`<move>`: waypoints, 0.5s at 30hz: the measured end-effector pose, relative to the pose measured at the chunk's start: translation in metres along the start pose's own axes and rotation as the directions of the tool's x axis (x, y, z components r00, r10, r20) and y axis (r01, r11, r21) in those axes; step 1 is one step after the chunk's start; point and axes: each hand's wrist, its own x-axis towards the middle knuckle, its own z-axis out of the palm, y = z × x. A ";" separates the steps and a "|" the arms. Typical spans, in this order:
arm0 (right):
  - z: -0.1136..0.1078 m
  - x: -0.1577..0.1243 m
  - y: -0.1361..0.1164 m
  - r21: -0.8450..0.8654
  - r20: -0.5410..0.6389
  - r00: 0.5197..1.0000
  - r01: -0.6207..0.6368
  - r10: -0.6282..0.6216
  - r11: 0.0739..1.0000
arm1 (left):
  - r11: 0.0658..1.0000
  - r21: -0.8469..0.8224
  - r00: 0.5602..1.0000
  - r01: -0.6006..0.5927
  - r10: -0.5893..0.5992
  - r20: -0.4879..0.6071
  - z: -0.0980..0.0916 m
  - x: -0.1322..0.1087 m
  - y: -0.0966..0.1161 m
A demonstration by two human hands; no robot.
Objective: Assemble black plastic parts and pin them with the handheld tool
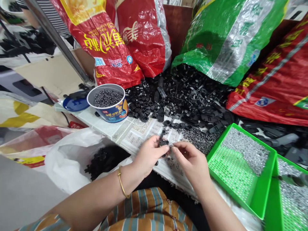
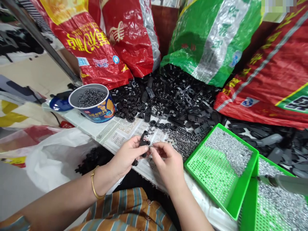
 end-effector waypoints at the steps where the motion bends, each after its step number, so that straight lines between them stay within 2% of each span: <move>1: 0.002 -0.002 -0.001 0.100 0.026 0.994 -0.111 0.109 0.989 | 1.000 0.003 1.000 -0.014 0.014 -0.002 0.000 0.000 -0.002; 3: 0.004 -0.004 -0.001 0.259 0.105 0.968 -0.248 0.228 0.933 | 0.999 0.022 0.999 -0.031 0.031 0.008 0.001 0.000 -0.006; 6: 0.003 -0.006 0.000 0.395 0.159 0.946 -0.324 0.283 0.860 | 0.997 0.071 1.000 -0.020 0.019 0.018 0.002 -0.002 -0.007; 9: -0.006 -0.004 -0.001 0.366 0.062 0.972 -0.234 0.227 0.901 | 0.994 0.087 0.995 0.065 -0.072 0.074 0.004 -0.004 -0.002; 12: -0.014 0.004 -0.002 0.236 -0.069 0.997 -0.030 0.047 0.971 | 0.986 0.122 0.954 0.117 -0.146 0.262 0.004 -0.006 0.002; 14: -0.015 0.008 -0.002 0.201 -0.050 0.999 0.013 -0.003 0.980 | 0.986 0.133 0.930 0.097 -0.137 0.341 0.002 -0.007 0.004; 15: -0.014 0.009 0.000 0.207 -0.019 1.000 -0.010 0.015 0.978 | 0.989 0.115 0.932 0.095 -0.129 0.339 0.001 -0.007 0.005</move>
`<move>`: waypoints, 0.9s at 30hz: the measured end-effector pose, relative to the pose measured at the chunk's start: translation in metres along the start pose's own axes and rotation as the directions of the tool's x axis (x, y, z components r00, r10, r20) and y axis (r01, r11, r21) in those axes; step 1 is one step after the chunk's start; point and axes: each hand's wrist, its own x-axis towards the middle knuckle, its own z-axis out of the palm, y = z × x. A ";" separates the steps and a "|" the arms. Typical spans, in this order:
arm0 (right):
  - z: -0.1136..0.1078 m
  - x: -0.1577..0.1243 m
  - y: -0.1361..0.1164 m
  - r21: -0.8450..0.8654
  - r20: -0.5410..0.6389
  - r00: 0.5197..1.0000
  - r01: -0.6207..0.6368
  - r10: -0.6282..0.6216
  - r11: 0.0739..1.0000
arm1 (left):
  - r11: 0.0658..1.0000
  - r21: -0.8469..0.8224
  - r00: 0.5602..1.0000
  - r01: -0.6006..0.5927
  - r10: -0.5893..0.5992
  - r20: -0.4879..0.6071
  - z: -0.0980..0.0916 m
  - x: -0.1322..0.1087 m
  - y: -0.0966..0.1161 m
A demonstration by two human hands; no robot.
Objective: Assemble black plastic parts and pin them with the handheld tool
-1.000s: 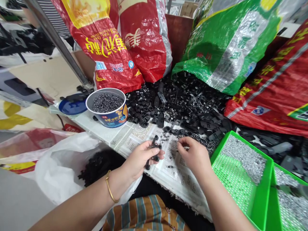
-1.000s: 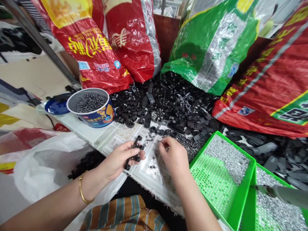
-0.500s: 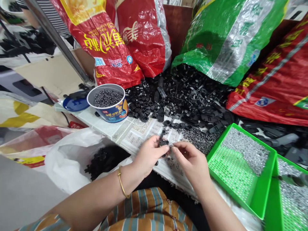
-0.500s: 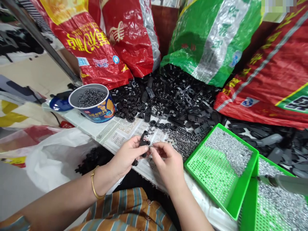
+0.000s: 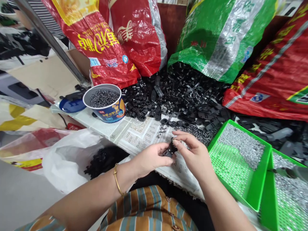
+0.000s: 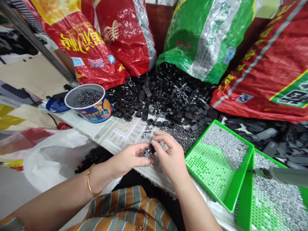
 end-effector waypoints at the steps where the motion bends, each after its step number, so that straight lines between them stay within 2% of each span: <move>1: 0.001 0.000 0.002 0.011 0.019 0.999 -0.041 0.041 0.999 | 0.999 -0.034 0.999 -0.006 0.005 -0.035 -0.001 -0.001 0.000; 3: 0.005 -0.003 0.006 0.019 0.016 0.995 -0.101 0.101 0.995 | 0.993 -0.113 0.988 -0.022 0.005 -0.154 -0.005 -0.001 0.000; 5: 0.007 -0.007 0.008 -0.018 -0.056 0.997 -0.049 0.048 0.999 | 0.993 -0.110 0.969 -0.032 0.004 -0.246 -0.008 -0.001 -0.001; 7: 0.008 -0.009 0.007 -0.072 -0.120 0.990 0.070 -0.078 0.995 | 1.000 -0.016 0.971 -0.020 0.016 -0.238 -0.011 -0.001 -0.001; 9: 0.007 -0.008 0.006 -0.086 -0.108 0.985 0.126 -0.135 0.988 | 0.997 0.075 0.984 -0.009 0.022 -0.178 -0.013 0.000 0.000; 11: 0.006 -0.006 0.006 -0.051 -0.047 0.997 0.062 -0.064 0.997 | 0.997 0.079 0.987 -0.010 0.022 -0.159 -0.013 0.001 0.001; 14: 0.010 -0.008 0.007 0.010 -0.075 0.996 -0.046 0.046 0.999 | 0.996 -0.077 0.965 -0.044 0.022 -0.260 -0.010 0.002 0.003; 17: 0.021 -0.019 0.007 0.051 -0.171 0.984 -0.036 0.044 0.998 | 0.951 -0.276 0.922 -0.140 0.023 -0.387 -0.006 0.005 -0.001; 20: 0.032 -0.029 0.007 0.078 -0.185 0.982 -0.017 0.031 0.997 | 0.909 -0.383 0.911 -0.167 -0.006 -0.412 -0.003 0.008 -0.006; 24: 0.035 -0.032 0.007 0.136 -0.111 0.987 -0.099 0.115 0.986 | 0.911 -0.385 0.925 -0.147 -0.011 -0.379 0.000 0.008 -0.008; 27: 0.029 -0.026 0.006 0.172 -0.069 0.981 -0.168 0.182 0.971 | 0.942 -0.310 0.930 -0.130 0.008 -0.367 0.001 0.006 -0.005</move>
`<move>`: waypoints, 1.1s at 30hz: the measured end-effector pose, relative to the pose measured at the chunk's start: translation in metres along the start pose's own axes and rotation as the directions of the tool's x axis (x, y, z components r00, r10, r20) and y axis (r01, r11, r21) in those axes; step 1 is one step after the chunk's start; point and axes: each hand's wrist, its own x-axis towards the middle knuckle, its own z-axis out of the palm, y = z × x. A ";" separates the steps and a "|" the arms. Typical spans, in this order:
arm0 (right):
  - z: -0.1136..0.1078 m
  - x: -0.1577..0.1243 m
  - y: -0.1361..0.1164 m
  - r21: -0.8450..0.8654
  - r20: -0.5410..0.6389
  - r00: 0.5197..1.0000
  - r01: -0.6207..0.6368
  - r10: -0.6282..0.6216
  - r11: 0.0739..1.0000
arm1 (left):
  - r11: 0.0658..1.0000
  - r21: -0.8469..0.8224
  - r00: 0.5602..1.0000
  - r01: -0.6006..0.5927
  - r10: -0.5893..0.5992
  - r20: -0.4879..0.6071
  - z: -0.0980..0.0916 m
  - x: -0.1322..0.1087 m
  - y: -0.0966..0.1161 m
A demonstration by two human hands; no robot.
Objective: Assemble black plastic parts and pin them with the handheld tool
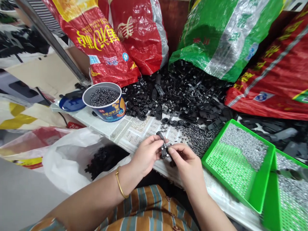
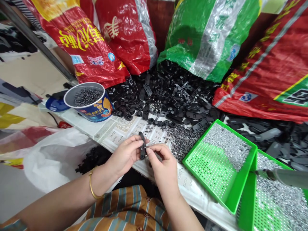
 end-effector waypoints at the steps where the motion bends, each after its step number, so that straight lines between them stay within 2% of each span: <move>1: -0.002 0.003 -0.002 0.001 0.001 1.000 -0.016 0.016 1.000 | 0.999 0.040 1.000 -0.006 0.006 0.005 0.000 -0.001 0.001; 7: -0.005 0.014 -0.012 0.025 0.053 0.989 -0.138 0.136 0.990 | 0.965 0.260 1.000 -0.025 0.019 0.023 -0.003 -0.004 -0.003; 14: -0.006 0.018 -0.013 0.149 0.126 0.960 -0.269 0.251 0.952 | 0.954 0.298 0.999 -0.019 0.005 0.047 -0.005 -0.004 -0.003; 18: -0.009 0.021 -0.012 0.182 0.150 0.951 -0.296 0.271 0.937 | 0.955 0.296 1.000 -0.003 -0.006 0.031 -0.004 -0.004 -0.002; 22: -0.010 0.023 -0.012 0.069 0.155 0.948 -0.291 0.278 0.954 | 0.944 0.327 0.998 -0.042 0.027 0.050 -0.004 -0.004 -0.001; 28: -0.013 0.029 -0.018 -0.218 0.107 0.970 -0.192 0.219 0.957 | 0.895 0.433 0.995 -0.101 0.098 0.030 -0.006 -0.003 -0.003; 33: -0.016 0.034 -0.025 -0.294 0.174 0.958 -0.170 0.228 0.940 | 0.909 0.407 0.996 -0.094 0.089 0.032 -0.007 -0.002 -0.006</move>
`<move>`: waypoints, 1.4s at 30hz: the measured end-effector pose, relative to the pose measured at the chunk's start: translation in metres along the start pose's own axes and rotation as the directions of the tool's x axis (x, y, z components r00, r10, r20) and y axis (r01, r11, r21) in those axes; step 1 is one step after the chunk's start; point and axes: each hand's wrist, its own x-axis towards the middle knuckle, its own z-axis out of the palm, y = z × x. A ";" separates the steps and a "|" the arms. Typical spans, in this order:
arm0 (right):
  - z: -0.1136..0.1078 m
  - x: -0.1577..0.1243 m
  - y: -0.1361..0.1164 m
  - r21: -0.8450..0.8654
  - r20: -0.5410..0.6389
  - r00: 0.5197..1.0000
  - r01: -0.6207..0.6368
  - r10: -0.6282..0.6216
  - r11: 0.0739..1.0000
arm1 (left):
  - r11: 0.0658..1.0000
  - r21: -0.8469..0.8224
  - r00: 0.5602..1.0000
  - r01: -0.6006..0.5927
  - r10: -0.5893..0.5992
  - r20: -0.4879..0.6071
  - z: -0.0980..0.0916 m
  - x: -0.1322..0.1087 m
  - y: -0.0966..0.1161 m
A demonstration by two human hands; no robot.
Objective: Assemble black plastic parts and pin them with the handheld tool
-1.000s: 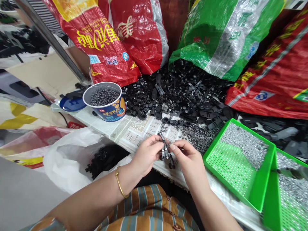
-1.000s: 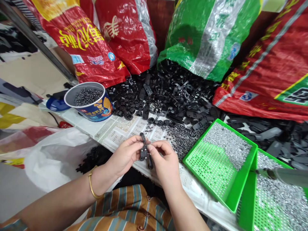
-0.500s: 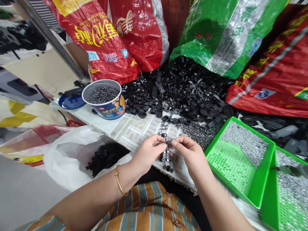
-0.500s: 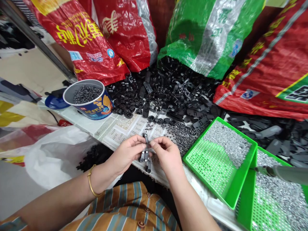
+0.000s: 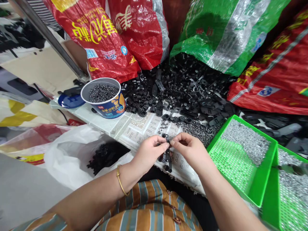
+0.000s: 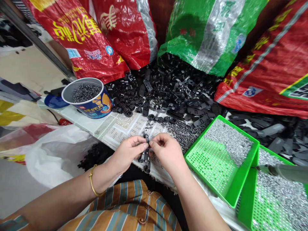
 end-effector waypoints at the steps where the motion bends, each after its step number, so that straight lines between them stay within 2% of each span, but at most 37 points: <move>1: 0.000 0.000 0.000 -0.008 0.008 1.000 0.001 -0.001 1.000 | 1.000 -0.014 1.000 0.012 -0.012 -0.004 0.000 0.000 0.000; 3: 0.001 0.000 0.004 0.032 0.021 1.000 0.007 -0.008 0.999 | 0.998 -0.047 0.999 0.046 -0.047 -0.016 0.002 0.000 0.000; 6: 0.006 -0.002 0.014 0.237 0.044 0.999 0.001 -0.012 0.972 | 0.985 -0.126 0.992 0.120 -0.123 -0.020 0.004 -0.001 0.002; 10: 0.013 -0.008 0.023 0.502 0.064 0.998 -0.042 0.011 0.864 | 0.952 -0.209 0.974 0.225 -0.222 0.037 0.006 -0.003 0.005; 15: 0.018 -0.015 0.027 0.649 0.041 0.998 -0.070 0.057 0.758 | 0.921 -0.271 0.960 0.278 -0.270 0.070 0.008 -0.005 0.005; 17: 0.021 -0.017 0.030 0.663 0.034 0.998 -0.067 0.059 0.745 | 0.914 -0.290 0.959 0.284 -0.271 0.083 0.008 -0.005 0.005; 21: 0.025 -0.021 0.037 0.647 -0.047 0.999 0.025 0.007 0.762 | 0.904 -0.313 0.957 0.290 -0.276 0.089 0.009 -0.006 0.005; 27: 0.024 -0.023 0.039 0.453 -0.188 0.974 0.202 -0.128 0.868 | 0.918 -0.296 0.964 0.263 -0.262 0.043 0.011 -0.007 0.006; 35: 0.015 -0.020 0.032 0.536 -0.055 0.998 0.058 -0.034 0.842 | 0.960 -0.211 0.983 0.184 -0.183 0.022 0.010 -0.009 0.007; 39: 0.009 -0.019 0.033 0.535 -0.049 0.996 0.089 -0.075 0.840 | 0.970 -0.181 0.986 0.164 -0.162 0.024 0.005 -0.007 0.006; 42: 0.004 -0.017 0.030 0.488 0.063 0.993 0.056 -0.099 0.871 | 0.985 -0.108 0.990 0.137 -0.138 0.001 0.003 -0.005 0.004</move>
